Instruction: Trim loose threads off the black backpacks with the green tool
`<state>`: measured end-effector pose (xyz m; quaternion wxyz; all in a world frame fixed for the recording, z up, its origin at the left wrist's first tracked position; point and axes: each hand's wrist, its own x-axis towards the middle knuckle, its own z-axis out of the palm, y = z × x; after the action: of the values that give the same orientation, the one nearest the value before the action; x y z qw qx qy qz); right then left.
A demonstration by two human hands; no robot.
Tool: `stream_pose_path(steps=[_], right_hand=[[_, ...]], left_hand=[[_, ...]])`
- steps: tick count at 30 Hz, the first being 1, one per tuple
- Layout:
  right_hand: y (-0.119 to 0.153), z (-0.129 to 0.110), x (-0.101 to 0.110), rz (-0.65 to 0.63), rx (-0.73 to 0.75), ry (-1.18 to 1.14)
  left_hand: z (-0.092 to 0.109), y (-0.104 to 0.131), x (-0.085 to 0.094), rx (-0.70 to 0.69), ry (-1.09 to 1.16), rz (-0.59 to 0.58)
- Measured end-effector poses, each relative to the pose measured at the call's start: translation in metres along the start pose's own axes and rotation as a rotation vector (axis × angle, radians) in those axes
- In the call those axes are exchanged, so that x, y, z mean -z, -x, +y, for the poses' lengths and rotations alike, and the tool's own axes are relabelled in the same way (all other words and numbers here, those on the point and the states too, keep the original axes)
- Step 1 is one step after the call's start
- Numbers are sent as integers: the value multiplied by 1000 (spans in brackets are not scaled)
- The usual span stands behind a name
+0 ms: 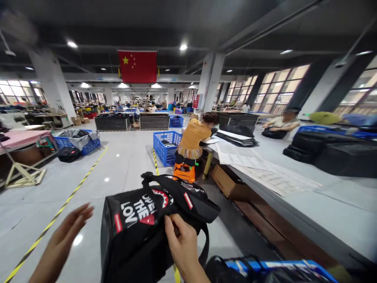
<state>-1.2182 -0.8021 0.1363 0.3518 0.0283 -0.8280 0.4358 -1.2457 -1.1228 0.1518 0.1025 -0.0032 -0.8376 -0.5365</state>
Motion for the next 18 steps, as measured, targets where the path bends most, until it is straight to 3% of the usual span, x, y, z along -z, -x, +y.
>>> stream_pose_path(steps=[2, 4, 6, 8, 11, 14, 18], right_hand=[[-28, 21, -22, 14, 56, 100], [-53, 43, -36, 38, 59, 190], [-74, 67, -41, 85, 9, 263], [-93, 91, -41, 128, -82, 317], [-119, 130, -40, 142, -246, 364], [-145, 180, -41, 164, -344, 371], [-179, 257, -35, 178, -419, 355]], left_hand=[[38, -50, -38, -320, -164, -118], [75, -87, -84, -608, -385, -157], [104, -117, -130, -769, -530, -285], [124, -148, -170, -795, -594, -530], [140, -201, -228, -696, -636, -862], [147, -251, -294, -638, -695, -959], [146, -294, -391, -618, -821, -932]])
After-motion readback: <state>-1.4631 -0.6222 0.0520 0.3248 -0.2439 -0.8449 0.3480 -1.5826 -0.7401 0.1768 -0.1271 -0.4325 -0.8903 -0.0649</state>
